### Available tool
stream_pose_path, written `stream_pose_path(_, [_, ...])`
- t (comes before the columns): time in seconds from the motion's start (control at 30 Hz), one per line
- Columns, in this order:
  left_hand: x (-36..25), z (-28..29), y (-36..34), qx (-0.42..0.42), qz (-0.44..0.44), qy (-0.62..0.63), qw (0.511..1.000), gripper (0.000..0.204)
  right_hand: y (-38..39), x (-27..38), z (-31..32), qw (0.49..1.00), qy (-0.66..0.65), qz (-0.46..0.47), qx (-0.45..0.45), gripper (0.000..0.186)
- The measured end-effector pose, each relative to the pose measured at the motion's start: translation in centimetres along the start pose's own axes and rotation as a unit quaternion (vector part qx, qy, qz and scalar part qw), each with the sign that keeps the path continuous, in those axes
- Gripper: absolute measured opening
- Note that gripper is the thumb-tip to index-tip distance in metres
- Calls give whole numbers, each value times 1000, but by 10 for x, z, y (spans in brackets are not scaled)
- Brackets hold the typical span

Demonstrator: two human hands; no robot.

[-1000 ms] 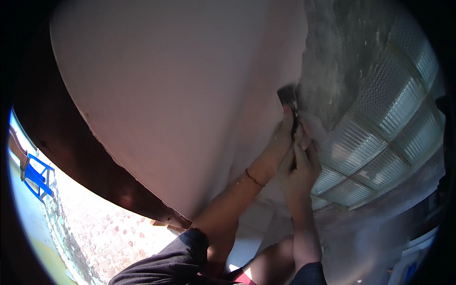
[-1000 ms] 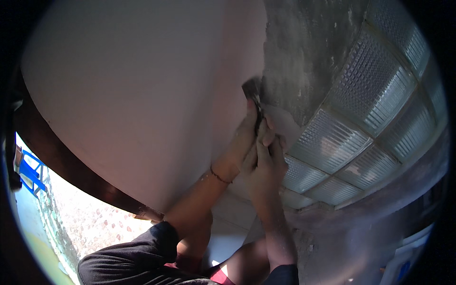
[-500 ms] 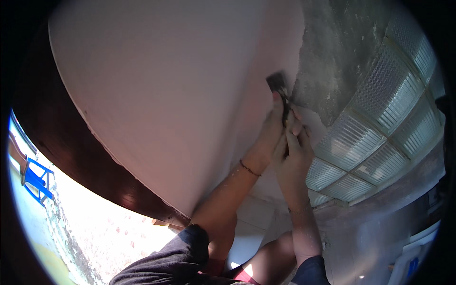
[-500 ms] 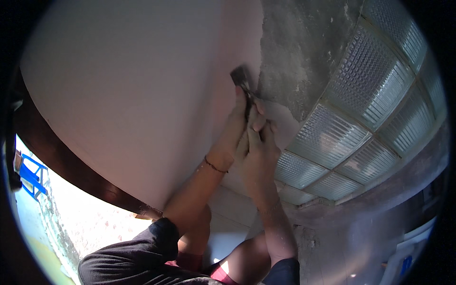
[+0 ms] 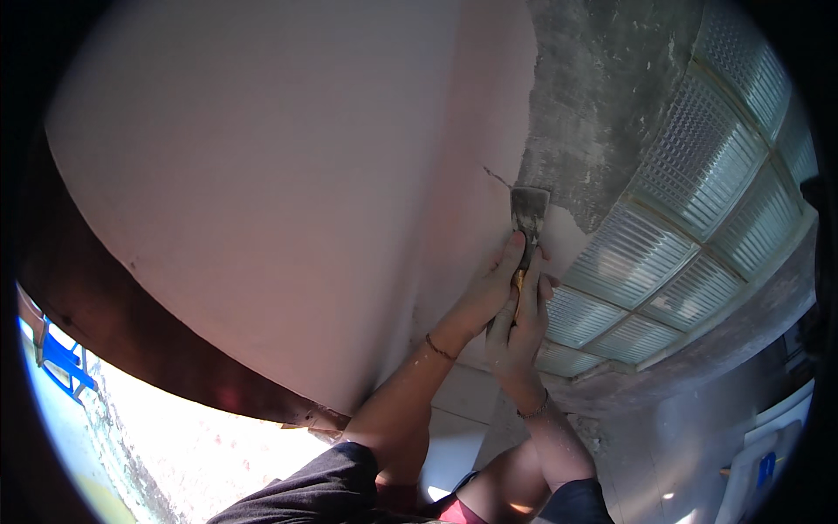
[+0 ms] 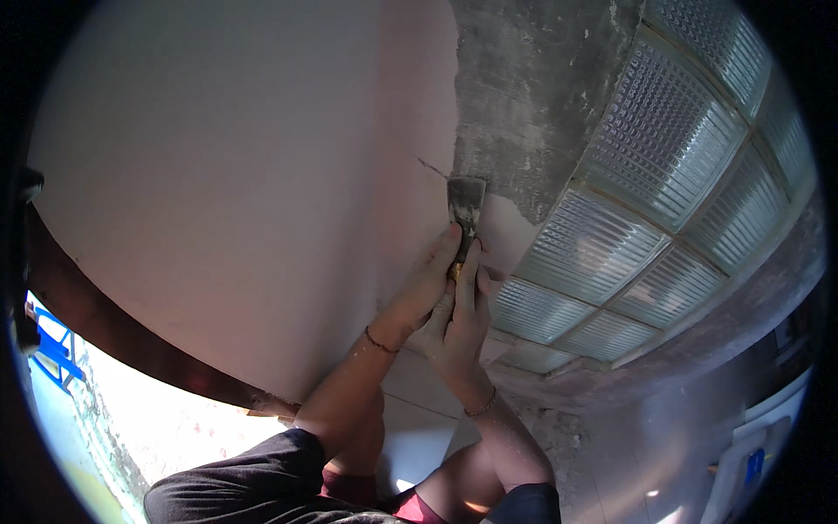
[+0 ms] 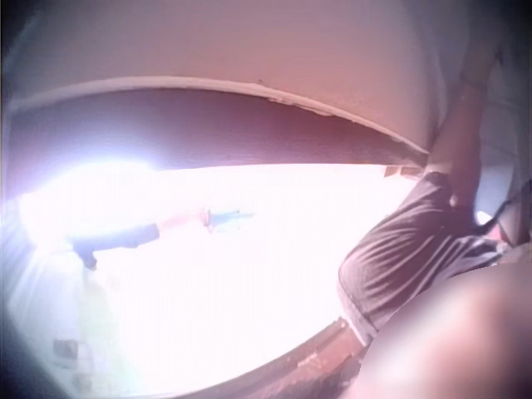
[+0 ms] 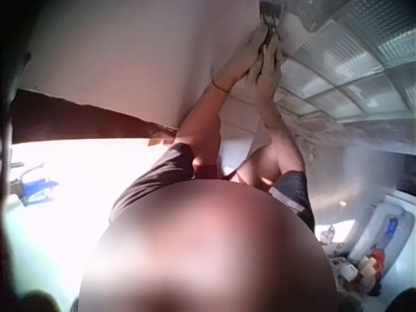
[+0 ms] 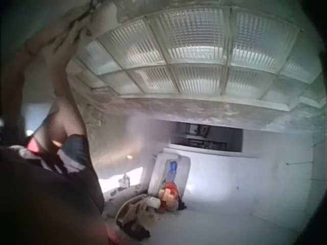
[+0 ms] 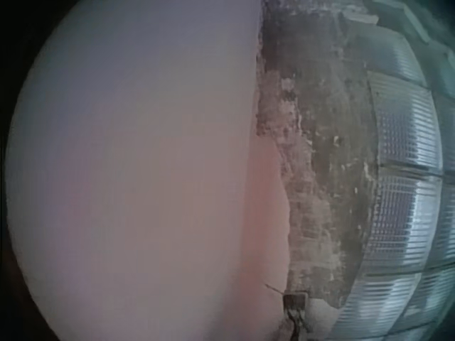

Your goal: The person applies plaster to a wall using a trowel, smoothing the surface in repeated strokes. The person occasionally wipes the trowel and continues spreading the material along the wall near a glass block ceiling.

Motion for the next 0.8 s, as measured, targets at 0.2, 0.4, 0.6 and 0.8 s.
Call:
stream_pose_path(0.2, [-2, -1, -2, -5, 1, -4, 1000, 52, -1, 9, -5, 999, 24, -5, 44, 66])
stream_pose_path(0.4, [-2, 1, -2, -14, 18, -6, 1000, 51, -4, 38, -1, 993, 41, 109, 5, 65])
stream_pose_path(0.6, [-7, 1, -5, -29, 30, -24, 999, 49, -7, 21, -7, 999, 4, -8, 41, 65])
stream_pose_path(0.8, [-10, 5, -4, -26, 46, -7, 999, 49, -5, 13, -15, 995, -48, -72, 46, 68])
Point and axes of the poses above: each hand's wrist, its own y-axis away from the middle knuckle, its own z-axis out of the back of the hand, x = y × z, the point moved 9 cm from there along -y, towards the middle knuckle, and after that the axes turned 5 degrees about -z, right-handed, at the moved point
